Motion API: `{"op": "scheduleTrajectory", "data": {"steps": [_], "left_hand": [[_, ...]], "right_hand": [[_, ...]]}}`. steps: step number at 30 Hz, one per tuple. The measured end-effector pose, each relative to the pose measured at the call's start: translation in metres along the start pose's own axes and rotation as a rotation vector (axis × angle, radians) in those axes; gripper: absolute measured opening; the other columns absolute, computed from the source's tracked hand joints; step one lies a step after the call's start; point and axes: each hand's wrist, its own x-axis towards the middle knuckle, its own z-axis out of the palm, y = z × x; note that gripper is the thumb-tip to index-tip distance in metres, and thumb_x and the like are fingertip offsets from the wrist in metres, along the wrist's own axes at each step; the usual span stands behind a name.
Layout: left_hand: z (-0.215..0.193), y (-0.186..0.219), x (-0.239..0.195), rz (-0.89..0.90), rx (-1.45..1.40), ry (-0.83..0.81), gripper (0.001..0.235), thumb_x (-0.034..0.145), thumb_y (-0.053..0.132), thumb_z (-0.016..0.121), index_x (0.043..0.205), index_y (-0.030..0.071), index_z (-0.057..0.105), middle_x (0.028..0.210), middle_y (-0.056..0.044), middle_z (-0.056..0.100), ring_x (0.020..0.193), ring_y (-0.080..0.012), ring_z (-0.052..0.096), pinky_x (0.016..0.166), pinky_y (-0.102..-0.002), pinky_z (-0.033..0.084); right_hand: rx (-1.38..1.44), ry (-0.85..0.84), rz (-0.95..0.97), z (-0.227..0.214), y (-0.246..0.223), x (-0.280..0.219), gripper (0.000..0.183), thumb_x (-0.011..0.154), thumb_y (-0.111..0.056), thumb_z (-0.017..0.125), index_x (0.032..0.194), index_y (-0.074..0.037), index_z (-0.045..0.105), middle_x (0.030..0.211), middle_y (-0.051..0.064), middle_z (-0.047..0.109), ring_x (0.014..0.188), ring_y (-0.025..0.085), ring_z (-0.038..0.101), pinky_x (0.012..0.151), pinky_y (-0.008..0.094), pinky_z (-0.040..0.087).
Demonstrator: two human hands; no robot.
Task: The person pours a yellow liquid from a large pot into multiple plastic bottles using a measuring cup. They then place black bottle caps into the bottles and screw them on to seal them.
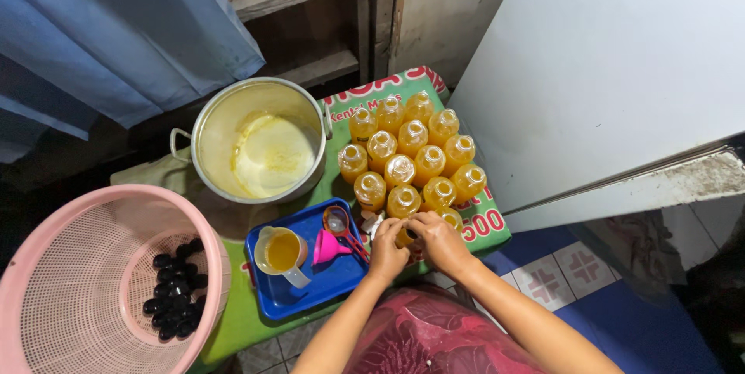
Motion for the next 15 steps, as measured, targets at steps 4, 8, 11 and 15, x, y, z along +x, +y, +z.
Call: {"op": "scheduleTrajectory", "data": {"steps": [4, 8, 11, 15], "left_hand": [[0.003, -0.002, -0.002, 0.025, 0.001, 0.020, 0.057, 0.063, -0.009, 0.071, 0.118, 0.002, 0.071, 0.118, -0.016, 0.066, 0.111, -0.0365, 0.063, 0.096, -0.040, 0.052], [0.002, -0.002, -0.001, 0.037, 0.023, 0.007, 0.051, 0.063, -0.008, 0.070, 0.114, -0.002, 0.068, 0.121, -0.018, 0.065, 0.114, -0.0380, 0.062, 0.098, -0.041, 0.052], [-0.002, 0.000, -0.001, 0.072, 0.023, -0.024, 0.052, 0.062, -0.007, 0.071, 0.114, -0.003, 0.068, 0.122, -0.019, 0.064, 0.115, -0.0398, 0.060, 0.099, -0.043, 0.050], [-0.012, 0.007, 0.000, 0.061, 0.070, -0.055, 0.053, 0.063, -0.004, 0.075, 0.116, -0.005, 0.066, 0.124, -0.020, 0.063, 0.117, -0.0409, 0.059, 0.101, -0.043, 0.049]], "right_hand": [[-0.010, 0.005, -0.013, -0.002, -0.004, -0.001, 0.049, 0.064, -0.003, 0.080, 0.112, -0.006, 0.070, 0.112, 0.010, 0.070, 0.104, 0.033, 0.064, 0.087, 0.041, 0.055], [0.045, 0.028, -0.029, -0.011, -0.012, 0.002, 0.062, 0.061, -0.003, 0.082, 0.121, -0.003, 0.066, 0.118, 0.016, 0.066, 0.106, 0.037, 0.062, 0.088, 0.043, 0.054], [0.083, -0.010, -0.074, -0.021, -0.017, 0.009, 0.064, 0.062, -0.003, 0.084, 0.122, -0.002, 0.065, 0.121, 0.020, 0.064, 0.106, 0.040, 0.061, 0.089, 0.045, 0.052], [-0.044, -0.163, 0.054, -0.028, -0.011, 0.034, 0.064, 0.062, -0.009, 0.086, 0.123, -0.010, 0.067, 0.118, 0.014, 0.067, 0.108, 0.037, 0.063, 0.089, 0.045, 0.052]]}}
